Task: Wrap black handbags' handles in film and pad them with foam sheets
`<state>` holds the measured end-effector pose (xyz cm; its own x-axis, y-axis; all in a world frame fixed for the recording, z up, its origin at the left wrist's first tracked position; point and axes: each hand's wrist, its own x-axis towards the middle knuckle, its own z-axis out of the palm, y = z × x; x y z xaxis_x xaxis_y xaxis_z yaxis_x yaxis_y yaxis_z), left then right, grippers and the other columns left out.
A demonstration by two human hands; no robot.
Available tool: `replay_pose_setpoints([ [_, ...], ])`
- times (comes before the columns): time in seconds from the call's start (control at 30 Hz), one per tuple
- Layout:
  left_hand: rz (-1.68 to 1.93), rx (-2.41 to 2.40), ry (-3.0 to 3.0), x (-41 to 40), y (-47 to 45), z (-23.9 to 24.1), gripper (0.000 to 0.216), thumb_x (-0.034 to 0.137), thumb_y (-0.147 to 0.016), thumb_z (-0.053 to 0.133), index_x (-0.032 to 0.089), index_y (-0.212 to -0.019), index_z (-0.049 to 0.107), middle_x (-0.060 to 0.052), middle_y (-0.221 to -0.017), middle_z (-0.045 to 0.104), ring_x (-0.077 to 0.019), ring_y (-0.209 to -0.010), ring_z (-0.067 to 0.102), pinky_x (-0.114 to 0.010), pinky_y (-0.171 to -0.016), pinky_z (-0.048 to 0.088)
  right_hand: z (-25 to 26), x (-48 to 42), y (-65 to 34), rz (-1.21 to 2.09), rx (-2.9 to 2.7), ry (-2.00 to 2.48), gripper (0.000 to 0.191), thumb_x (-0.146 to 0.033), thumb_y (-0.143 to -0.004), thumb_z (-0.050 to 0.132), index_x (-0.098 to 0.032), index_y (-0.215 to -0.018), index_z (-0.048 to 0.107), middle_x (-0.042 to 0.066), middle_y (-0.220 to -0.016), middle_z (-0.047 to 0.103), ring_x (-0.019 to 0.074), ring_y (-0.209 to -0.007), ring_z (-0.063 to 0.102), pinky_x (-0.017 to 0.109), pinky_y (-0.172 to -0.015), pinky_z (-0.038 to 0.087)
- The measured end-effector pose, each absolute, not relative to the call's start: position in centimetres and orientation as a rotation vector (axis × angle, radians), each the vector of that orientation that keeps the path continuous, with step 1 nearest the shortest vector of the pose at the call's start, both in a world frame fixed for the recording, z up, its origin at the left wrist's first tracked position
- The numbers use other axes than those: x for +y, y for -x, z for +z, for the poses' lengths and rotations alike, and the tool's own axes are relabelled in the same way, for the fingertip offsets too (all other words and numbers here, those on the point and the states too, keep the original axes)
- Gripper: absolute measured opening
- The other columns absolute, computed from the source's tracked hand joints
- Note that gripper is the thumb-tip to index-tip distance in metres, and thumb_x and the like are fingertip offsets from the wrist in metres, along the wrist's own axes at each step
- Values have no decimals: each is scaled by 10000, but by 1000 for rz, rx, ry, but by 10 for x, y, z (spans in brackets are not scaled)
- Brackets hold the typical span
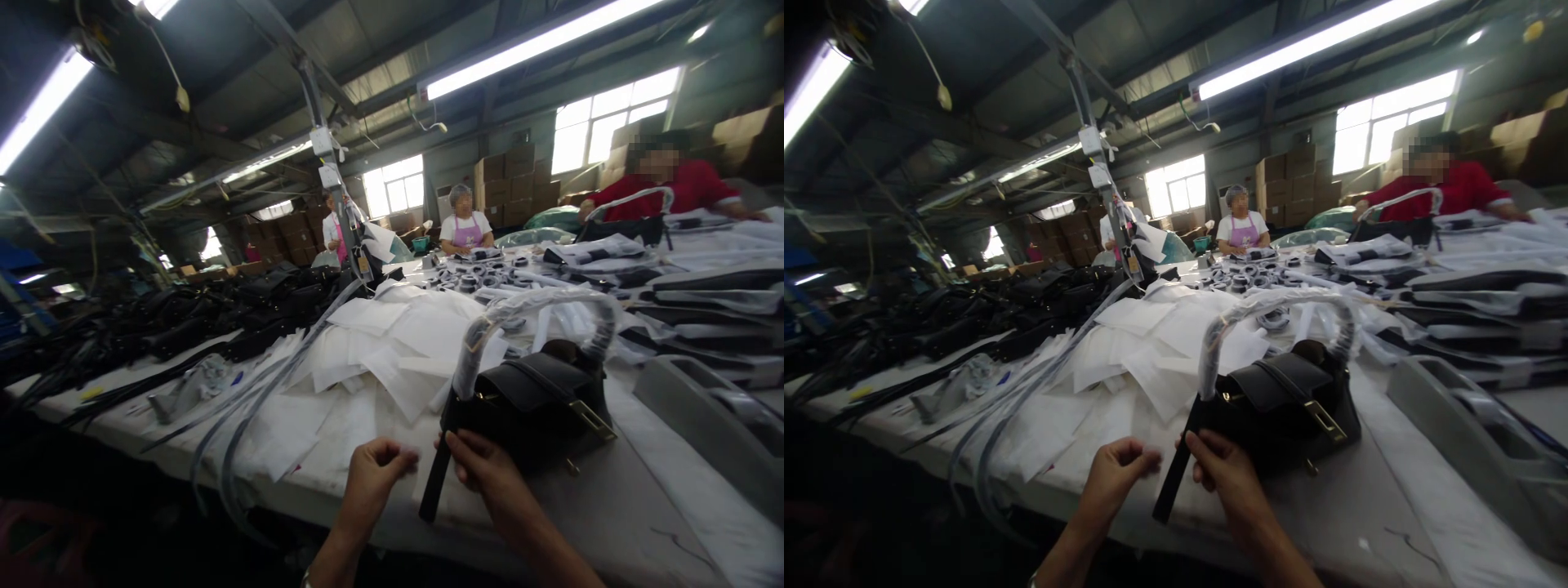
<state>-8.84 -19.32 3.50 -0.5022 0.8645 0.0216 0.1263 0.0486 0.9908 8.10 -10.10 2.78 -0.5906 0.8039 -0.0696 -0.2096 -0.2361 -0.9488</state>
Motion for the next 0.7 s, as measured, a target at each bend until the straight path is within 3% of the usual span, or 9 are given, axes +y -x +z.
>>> replay_pose_setpoints([
  [0.3,1425,1773,-988,-219,88,24,158,294,-638,807,163,-654,721,-7,-608,702,-147,-585,604,-238,-580,418,39,-112,-68,1939,-831,718,444,-466,-528,939,-156,-808,790,53,-824,699,85,-598,519,155,-467,378],
  [0.7,1378,1779,-967,-233,86,28,164,334,-679,774,175,-718,765,-38,-683,752,-192,-652,663,-261,-630,456,25,-118,-55,1683,-927,838,397,-473,-623,883,-166,-856,787,104,-994,741,171,-686,644,233,-529,465],
])
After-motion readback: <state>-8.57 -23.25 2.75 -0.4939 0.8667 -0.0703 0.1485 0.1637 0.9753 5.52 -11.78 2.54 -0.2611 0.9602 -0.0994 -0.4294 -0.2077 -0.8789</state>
